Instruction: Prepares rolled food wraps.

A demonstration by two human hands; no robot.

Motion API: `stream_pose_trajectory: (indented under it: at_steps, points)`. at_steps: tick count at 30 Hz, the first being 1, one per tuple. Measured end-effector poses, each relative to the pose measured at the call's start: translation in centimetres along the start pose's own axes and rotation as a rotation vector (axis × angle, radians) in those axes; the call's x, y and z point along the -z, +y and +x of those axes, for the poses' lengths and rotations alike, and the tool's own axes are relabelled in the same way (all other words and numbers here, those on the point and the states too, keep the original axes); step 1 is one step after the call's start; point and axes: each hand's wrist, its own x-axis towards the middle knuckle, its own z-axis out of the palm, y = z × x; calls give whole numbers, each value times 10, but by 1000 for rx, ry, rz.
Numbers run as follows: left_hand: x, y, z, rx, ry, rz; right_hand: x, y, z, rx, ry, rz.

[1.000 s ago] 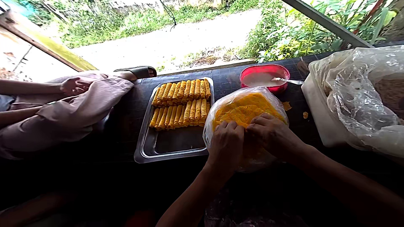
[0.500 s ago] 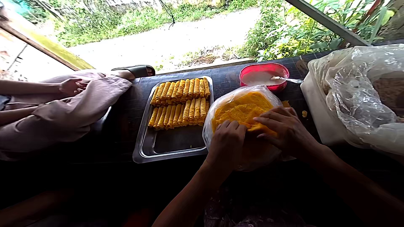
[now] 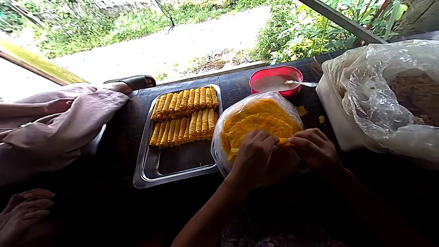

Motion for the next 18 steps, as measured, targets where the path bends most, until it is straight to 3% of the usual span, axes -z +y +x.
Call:
stream_pose_trajectory:
  at_steps: [13, 18]
  points:
    - [-10, 3, -16, -134, 71, 185, -2, -20, 3, -60, 97, -35]
    - [-3, 2, -17, -72, 76, 83, -16, -35, 14, -13, 79, 9]
